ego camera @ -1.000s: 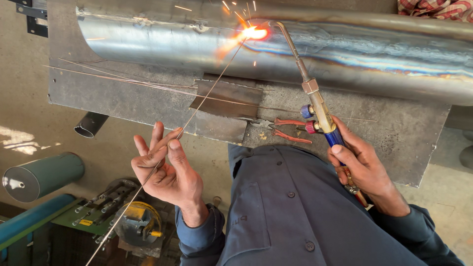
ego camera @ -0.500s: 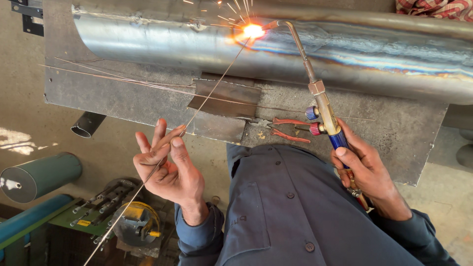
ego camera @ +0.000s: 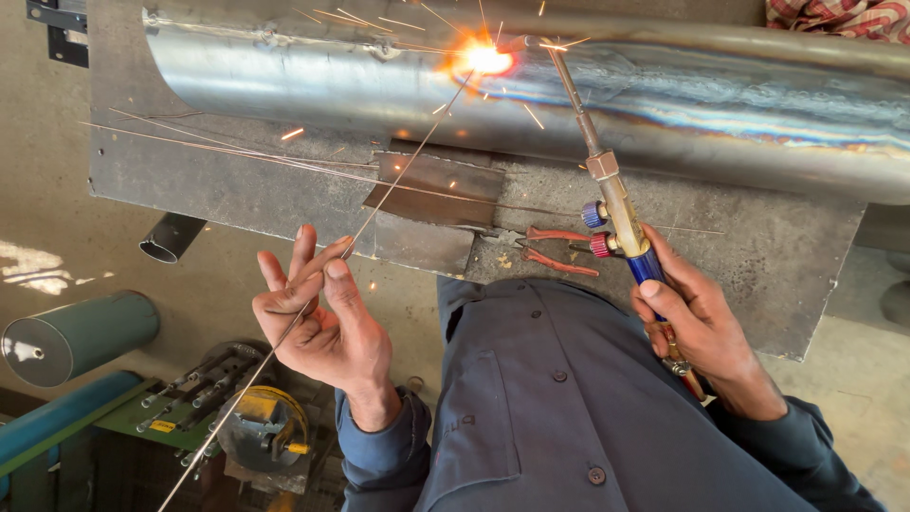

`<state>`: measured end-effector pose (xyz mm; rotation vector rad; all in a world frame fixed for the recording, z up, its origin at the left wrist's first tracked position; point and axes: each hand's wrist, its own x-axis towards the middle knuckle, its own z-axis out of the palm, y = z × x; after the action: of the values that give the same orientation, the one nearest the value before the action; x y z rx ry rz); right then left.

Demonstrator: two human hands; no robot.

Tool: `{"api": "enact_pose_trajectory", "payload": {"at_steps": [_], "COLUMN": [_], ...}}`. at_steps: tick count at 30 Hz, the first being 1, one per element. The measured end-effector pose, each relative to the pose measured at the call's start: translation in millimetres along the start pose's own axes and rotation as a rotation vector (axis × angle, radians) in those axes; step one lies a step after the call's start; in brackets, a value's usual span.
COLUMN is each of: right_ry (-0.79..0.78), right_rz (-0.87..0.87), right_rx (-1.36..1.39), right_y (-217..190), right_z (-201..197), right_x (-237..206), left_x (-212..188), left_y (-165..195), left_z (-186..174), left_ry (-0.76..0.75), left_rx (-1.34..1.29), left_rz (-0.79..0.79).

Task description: The person gas-welds the longitudinal seam of a large metal cylinder clamped on a workbench, holding an oxy-fuel torch in one hand and feeding a filler rod with the other. They weld along the seam in sections, pausing between passes, with sparks and a glowing weld pool visible as the seam is joined.

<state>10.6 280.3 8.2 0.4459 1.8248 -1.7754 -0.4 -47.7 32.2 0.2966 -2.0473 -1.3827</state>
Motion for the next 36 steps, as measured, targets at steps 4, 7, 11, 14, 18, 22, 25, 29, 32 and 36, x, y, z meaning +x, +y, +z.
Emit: {"api": "enact_pose_trajectory", "payload": {"at_steps": [4,7,11,14,18,22,25,29,32,36], "right_ry": [-0.009,-0.008,-0.013,-0.009,-0.014,-0.025,-0.027,-0.026,-0.031,-0.025], "right_rz": [0.003,0.003,-0.009,-0.009,-0.009,-0.032,-0.032,-0.023,-0.032,-0.011], "right_rx": [0.000,0.002,-0.003,-0.006,-0.021,-0.021,-0.022,-0.023,-0.021,-0.023], "right_y": [-0.8,-0.6,-1.0,-2.1,-4.4,-5.3,-5.0,-3.9,-3.6,-4.4], "right_z": [0.0,0.2,1.3,2.6,3.1,3.9,3.8,3.4,3.7,3.8], "right_x": [0.2,1.1,1.9,2.8,2.5,3.8,4.9,5.1,6.1,6.2], "left_x": [0.5,0.6,1.1,1.7,2.8,3.4,4.7,5.5,6.6,7.9], "left_y": [-1.0,-1.2,-1.1,-1.0,-2.1,-3.0,-3.1,-3.0,-2.7,-2.3], "left_z": [0.0,0.9,2.5,1.7,1.6,2.5,2.3,3.4,3.2,3.8], "left_ry": [-0.009,0.006,0.004,-0.010,-0.003,-0.014,0.001,-0.012,-0.015,-0.011], "left_rx": [-0.006,-0.002,-0.005,-0.002,-0.006,-0.021,-0.011,-0.018,-0.009,-0.017], "left_rz": [0.012,0.002,0.005,0.004,0.005,0.010,0.002,0.002,0.001,-0.006]}}
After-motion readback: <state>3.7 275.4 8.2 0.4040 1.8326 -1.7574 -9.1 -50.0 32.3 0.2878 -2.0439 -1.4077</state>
